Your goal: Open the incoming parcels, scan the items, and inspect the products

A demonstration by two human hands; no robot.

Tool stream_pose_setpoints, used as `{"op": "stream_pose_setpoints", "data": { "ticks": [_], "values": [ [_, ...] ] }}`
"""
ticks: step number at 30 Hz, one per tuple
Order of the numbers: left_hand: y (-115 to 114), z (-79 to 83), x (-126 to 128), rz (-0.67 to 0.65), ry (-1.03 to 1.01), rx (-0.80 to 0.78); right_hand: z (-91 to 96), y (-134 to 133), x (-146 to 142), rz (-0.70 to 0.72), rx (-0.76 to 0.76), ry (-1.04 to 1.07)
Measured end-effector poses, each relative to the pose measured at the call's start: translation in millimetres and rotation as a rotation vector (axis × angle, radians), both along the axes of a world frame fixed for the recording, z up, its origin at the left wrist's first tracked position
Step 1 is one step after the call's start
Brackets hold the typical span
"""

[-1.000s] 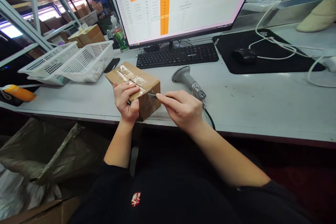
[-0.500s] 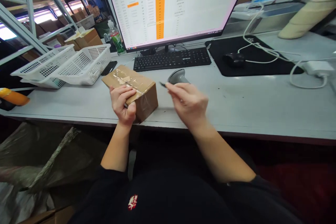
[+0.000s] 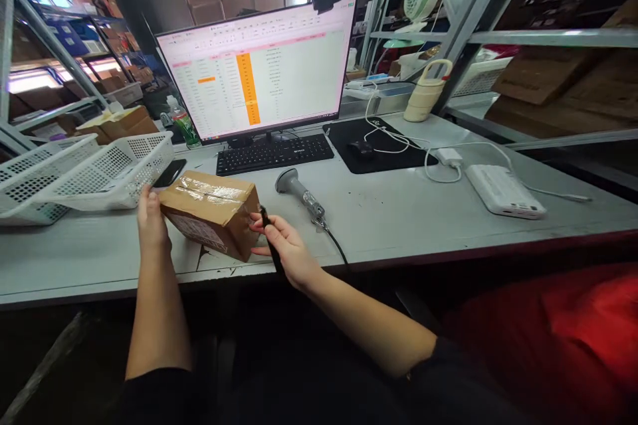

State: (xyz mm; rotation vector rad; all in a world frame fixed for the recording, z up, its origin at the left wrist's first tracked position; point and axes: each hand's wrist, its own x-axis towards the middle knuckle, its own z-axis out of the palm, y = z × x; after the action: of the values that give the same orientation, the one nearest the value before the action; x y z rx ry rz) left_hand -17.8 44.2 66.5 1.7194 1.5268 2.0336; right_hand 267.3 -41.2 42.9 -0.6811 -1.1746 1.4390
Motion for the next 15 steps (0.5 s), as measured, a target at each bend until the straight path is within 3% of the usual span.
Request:
{"op": "stream_pose_setpoints", "data": {
  "ticks": [2, 3, 6, 8, 10, 12, 15],
  "values": [
    [-12, -10.7, -1, 0.006, -0.108, -0.108, 3.7, 6, -4, -0.049, 0.090, -0.083],
    [-25, -17.8, 3, 0.068, -0.125, -0.072, 6.7, 16, -6, -0.090, 0.133, -0.126],
    [-71, -37.0, 23, 0.270, 0.086, 0.229, 19.9, 64, -12, -0.152, 0.156, -0.182],
    [-93, -40.1, 36, 0.323, 0.243, 0.406, 29.0, 101, -20, -0.137, 0.127, -0.201],
    [-100, -34.5, 44, 0.243, 0.355, 0.393, 35.7, 130, -31, -0.117, 0.107, -0.221],
    [-95, -25.8, 49, 0.042, 0.439, 0.226, 41.5, 143, -39, -0.105, 0.106, -0.229],
    [-82, -17.4, 59, -0.152, 0.489, 0.124, 51.3, 125, -28, -0.162, 0.238, -0.238]
  ]
}}
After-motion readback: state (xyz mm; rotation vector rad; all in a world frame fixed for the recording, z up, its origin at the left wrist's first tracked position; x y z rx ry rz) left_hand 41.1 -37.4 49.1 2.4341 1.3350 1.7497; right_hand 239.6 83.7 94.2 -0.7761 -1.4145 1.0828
